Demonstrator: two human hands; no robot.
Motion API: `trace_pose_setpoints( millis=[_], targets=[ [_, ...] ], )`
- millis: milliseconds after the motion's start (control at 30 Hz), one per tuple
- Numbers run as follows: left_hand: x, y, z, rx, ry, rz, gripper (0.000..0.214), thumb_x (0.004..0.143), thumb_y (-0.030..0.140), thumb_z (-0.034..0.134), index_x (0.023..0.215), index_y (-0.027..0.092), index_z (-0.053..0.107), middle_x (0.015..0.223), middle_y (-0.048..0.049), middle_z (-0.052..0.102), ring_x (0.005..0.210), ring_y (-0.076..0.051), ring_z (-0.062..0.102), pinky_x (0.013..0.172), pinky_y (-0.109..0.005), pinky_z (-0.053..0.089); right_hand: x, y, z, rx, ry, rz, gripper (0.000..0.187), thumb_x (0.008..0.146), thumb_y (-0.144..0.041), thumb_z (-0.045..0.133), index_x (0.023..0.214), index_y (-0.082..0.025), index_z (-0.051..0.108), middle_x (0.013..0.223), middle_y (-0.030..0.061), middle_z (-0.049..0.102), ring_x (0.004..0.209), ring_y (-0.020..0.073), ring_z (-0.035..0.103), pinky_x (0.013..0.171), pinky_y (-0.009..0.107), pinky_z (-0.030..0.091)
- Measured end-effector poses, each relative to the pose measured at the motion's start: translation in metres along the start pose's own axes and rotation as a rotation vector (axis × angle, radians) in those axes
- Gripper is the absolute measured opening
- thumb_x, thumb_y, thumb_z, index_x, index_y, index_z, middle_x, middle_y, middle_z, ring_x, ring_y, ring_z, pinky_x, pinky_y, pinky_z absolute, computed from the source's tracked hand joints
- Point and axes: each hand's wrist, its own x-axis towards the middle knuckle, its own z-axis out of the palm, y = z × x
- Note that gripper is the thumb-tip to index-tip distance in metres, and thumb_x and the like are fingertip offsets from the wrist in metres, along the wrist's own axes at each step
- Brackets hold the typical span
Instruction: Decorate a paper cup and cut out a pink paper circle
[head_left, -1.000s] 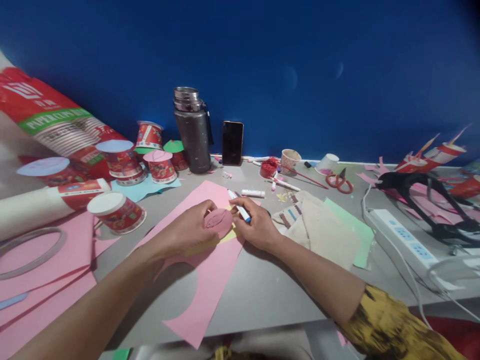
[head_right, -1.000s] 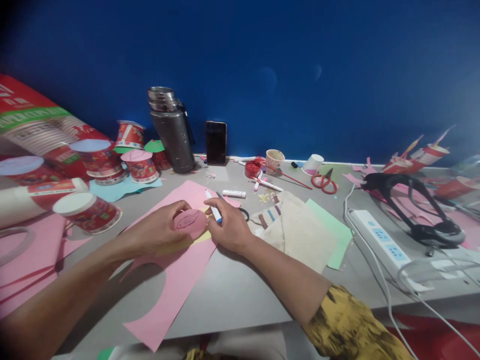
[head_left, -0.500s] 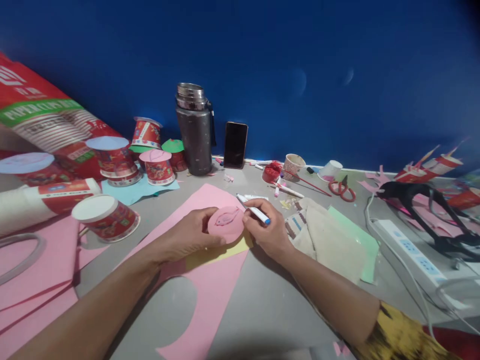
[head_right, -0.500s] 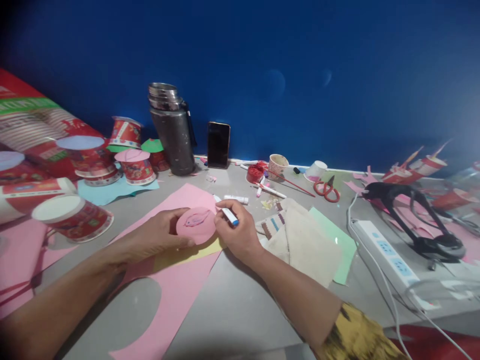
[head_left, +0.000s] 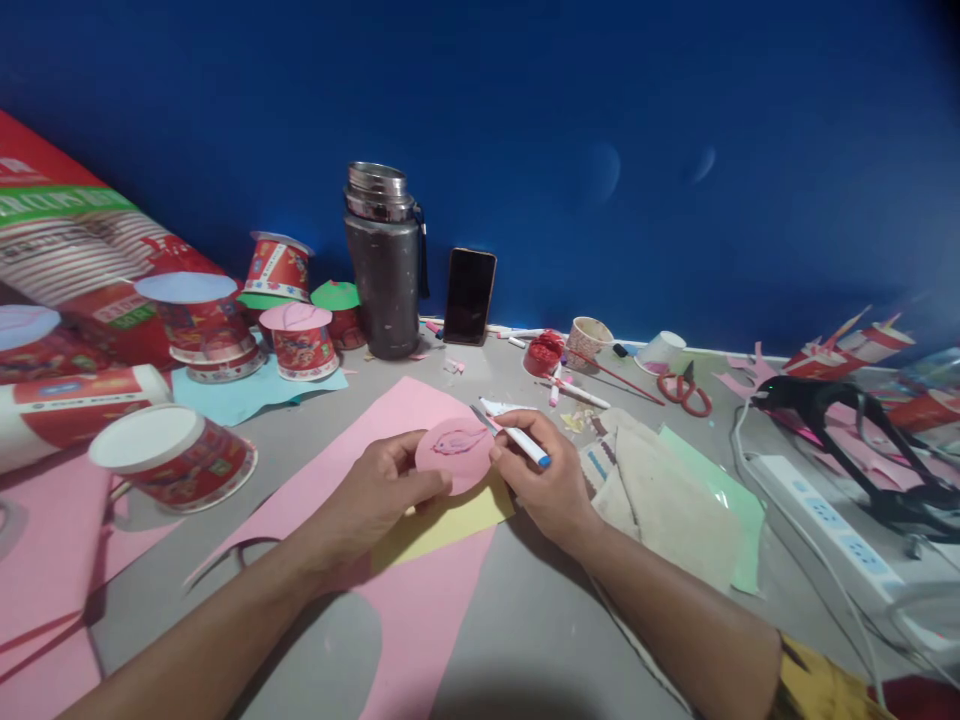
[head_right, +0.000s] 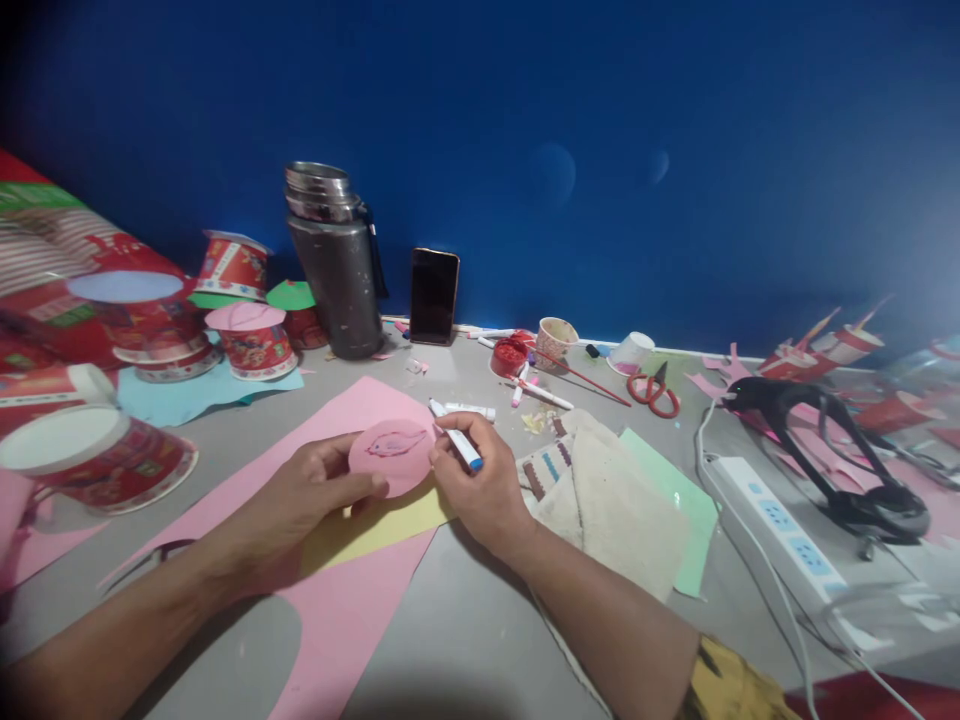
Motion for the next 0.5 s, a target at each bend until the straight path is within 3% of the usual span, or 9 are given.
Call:
trace_pose_setpoints(
  millis=[100,233,400,500],
  targets=[
    [-0.0012,-0.0001,0.0002,-0.025,-0.036,-0.006,0.017,0.07,0.022,0.077,0.085,0.017,0.072,0.073,-0.0008,0.061,0.063,-0.013,0.045,0.054,-0.024,0.034,0.0,-0.0022,-0.0004,0.01,-0.014,0.005,0.023,0.082,-0.03,0.067,0.102,-0.019,0.07,0.088,0.003,0.072,0.075,0.017,0.066,0.07,0.028,0.053],
    [-0.0035,0.0006,-0.0011,-0.041,-0.085,0.09,0.02,0.082,0.037,0.073,0.088,0.018,0.071,0.071,-0.0006,0.057,0.067,-0.016,0.049,0.06,-0.028,0.039,-0.0009,-0.0046,-0.0007,0.017,-0.054,0.013,0.023,0.082,-0.028,0.067,0.103,-0.019,0.071,0.084,0.001,0.072,0.071,0.0158,0.065,0.067,0.026,0.053],
    [-0.0037,0.0046,-0.0036,0.195,-0.017,0.292,0.036,0.091,0.046,0.062,0.068,0.019,0.057,0.073,-0.0005,0.053,0.071,-0.016,0.043,0.065,-0.03,0.036,-0.0031,-0.0033,0.0024,-0.013,-0.125,-0.031,0.021,0.082,-0.026,0.067,0.102,-0.02,0.072,0.084,0.0006,0.074,0.07,0.0154,0.066,0.068,0.026,0.054],
    [-0.0017,0.0045,-0.0047,0.215,0.027,0.28,0.039,0.09,0.042,0.06,0.061,0.021,0.045,0.067,0.0023,0.042,0.067,-0.015,0.035,0.062,-0.03,0.031,-0.0043,-0.0018,0.0044,-0.047,-0.131,-0.09,0.021,0.084,-0.026,0.066,0.103,-0.02,0.073,0.09,0.0027,0.077,0.079,0.0181,0.07,0.075,0.028,0.055]
  ],
)
